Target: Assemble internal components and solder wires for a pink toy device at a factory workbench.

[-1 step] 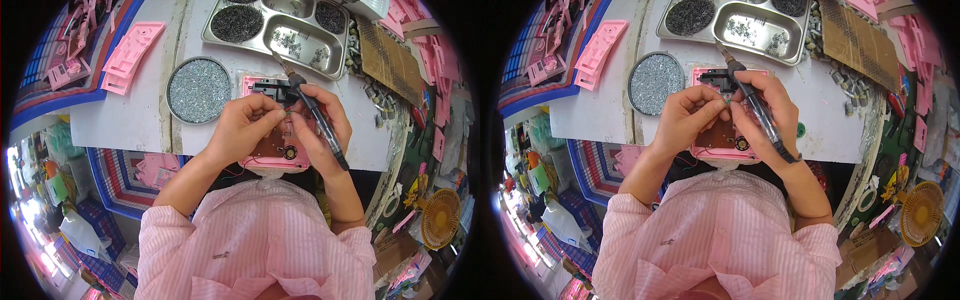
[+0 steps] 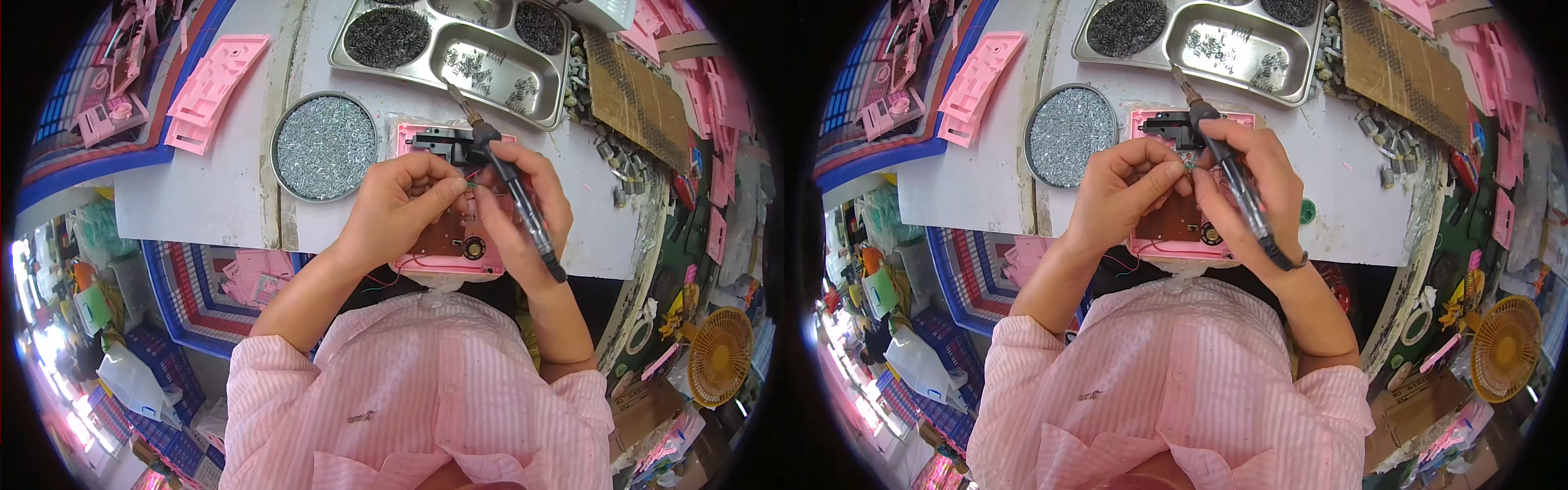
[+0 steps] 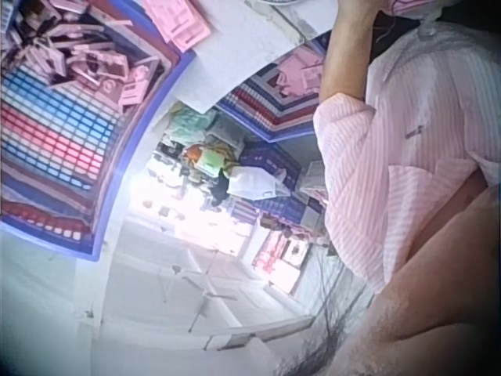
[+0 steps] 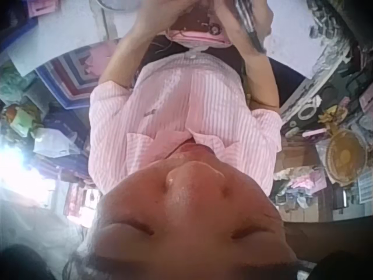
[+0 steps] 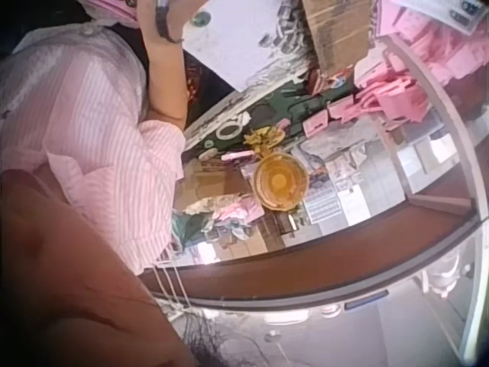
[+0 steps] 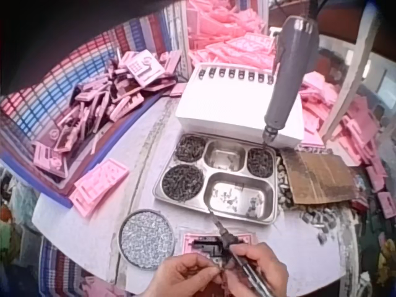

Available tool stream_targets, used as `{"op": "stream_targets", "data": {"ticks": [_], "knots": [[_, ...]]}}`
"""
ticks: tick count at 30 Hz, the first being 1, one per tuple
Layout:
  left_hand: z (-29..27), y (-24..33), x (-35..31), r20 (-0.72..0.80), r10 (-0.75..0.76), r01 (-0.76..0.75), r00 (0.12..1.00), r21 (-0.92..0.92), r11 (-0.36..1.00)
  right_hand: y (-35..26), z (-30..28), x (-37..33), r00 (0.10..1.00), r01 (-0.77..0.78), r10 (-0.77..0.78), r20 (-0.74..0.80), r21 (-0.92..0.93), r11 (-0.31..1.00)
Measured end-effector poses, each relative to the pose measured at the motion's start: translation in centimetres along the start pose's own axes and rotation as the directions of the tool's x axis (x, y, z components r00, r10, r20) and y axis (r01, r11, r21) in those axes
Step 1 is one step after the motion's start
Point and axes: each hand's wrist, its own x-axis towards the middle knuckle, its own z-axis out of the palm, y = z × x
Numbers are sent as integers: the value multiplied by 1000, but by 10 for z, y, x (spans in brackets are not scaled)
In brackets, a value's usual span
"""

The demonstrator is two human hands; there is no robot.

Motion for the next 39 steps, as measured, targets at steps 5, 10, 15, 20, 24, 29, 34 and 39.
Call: {"op": "stream_targets", "data": {"ticks": [5,10,15,20,24,29,34,39], "knots": [[-2,-3,2,-68,268,-195,961,524,829,0,-36,-13,963,263,-269,-30,-129,956],[4,-11,13,12,483,-323,875,758,566,-10,-69,-30,984,152,-146,-101,62,986],[5,-12,13,-15,489,-296,872,780,552,1,-76,-25,936,344,-328,131,-125,931],[4,-13,13,-10,494,-298,870,787,541,2,-70,-22,936,337,-317,152,-130,932],[3,-12,13,-7,495,-298,869,791,534,2,-68,-20,930,352,-328,166,-148,924],[3,-15,14,-5,526,-321,851,787,526,1,-66,-18,932,353,-329,154,-165,921],[3,-16,15,3,544,-335,839,790,513,-1,-69,-4,832,540,-466,300,-249,804],[4,-18,15,-1,571,-345,821,796,497,-5,-74,-2,843,513,-441,309,-214,831]]}}
